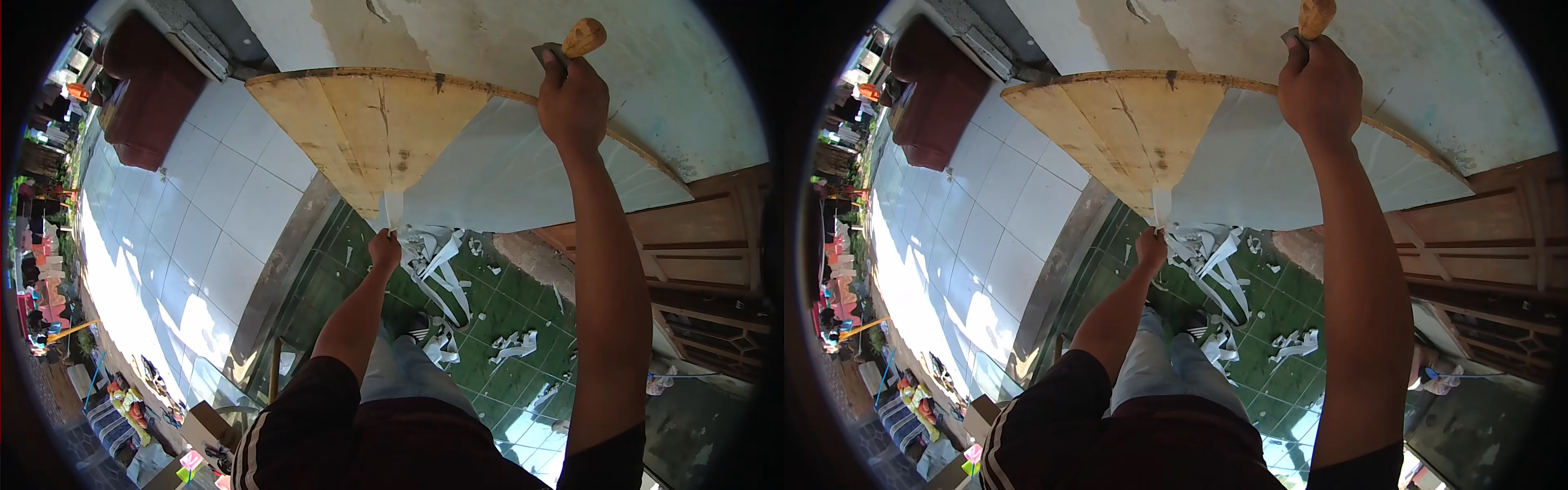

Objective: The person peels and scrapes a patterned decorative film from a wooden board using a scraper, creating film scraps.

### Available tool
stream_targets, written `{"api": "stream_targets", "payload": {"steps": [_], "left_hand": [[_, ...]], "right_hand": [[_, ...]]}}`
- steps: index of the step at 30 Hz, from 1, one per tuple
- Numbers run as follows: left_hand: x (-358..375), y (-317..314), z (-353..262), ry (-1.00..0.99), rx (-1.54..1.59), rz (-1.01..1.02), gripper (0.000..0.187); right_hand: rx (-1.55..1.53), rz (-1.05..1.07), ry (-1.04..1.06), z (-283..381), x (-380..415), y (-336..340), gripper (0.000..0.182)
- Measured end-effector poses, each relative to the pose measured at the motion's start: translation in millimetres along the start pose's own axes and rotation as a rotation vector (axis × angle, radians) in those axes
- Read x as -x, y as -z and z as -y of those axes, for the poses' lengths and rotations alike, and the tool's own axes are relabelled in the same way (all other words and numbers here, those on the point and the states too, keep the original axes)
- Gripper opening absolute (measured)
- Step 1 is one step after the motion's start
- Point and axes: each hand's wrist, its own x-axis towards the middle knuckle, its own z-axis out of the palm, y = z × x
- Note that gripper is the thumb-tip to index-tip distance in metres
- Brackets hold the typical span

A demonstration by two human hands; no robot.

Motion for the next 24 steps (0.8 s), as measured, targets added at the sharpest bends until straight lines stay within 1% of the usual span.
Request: {"api": "stream_targets", "payload": {"steps": [4, 11, 14, 17, 18, 20, 21, 24], "left_hand": [[16.4, -11.4, 24.3, 0.006, -0.015, 0.014, 0.020], [46.1, -24.9, 41.9, 0.077, -0.063, 0.051, 0.020], [57.9, -28.1, 52.3, 0.104, -0.085, 0.065, 0.020], [70.9, -35.5, 63.4, 0.128, -0.040, 0.042, 0.021], [76.2, -37.0, 65.2, 0.136, -0.011, 0.029, 0.022], [87.9, -42.9, 75.5, 0.144, -0.078, 0.107, 0.020], [94.1, -47.4, 82.7, 0.148, -0.109, 0.144, 0.020], [116.8, -58.6, 104.5, 0.174, -0.145, 0.172, 0.018]], "right_hand": [[0.031, -0.006, 0.005, 0.6, -1.8, -1.0, 0.025], [0.047, -0.001, 0.024, -1.5, -2.2, -0.7, 0.026], [0.077, 0.020, -0.033, 1.6, -2.6, -0.4, 0.027], [0.033, -0.072, 0.040, -2.8, -3.3, -5.9, 0.035], [0.052, -0.060, 0.040, -6.2, -5.3, -7.2, 0.035], [0.092, -0.040, 0.040, -12.5, -8.8, -9.6, 0.035], [0.064, -0.051, 0.044, -9.1, -7.8, -9.1, 0.035], [0.008, -0.082, 0.064, -0.9, -3.7, -4.9, 0.035]]}}
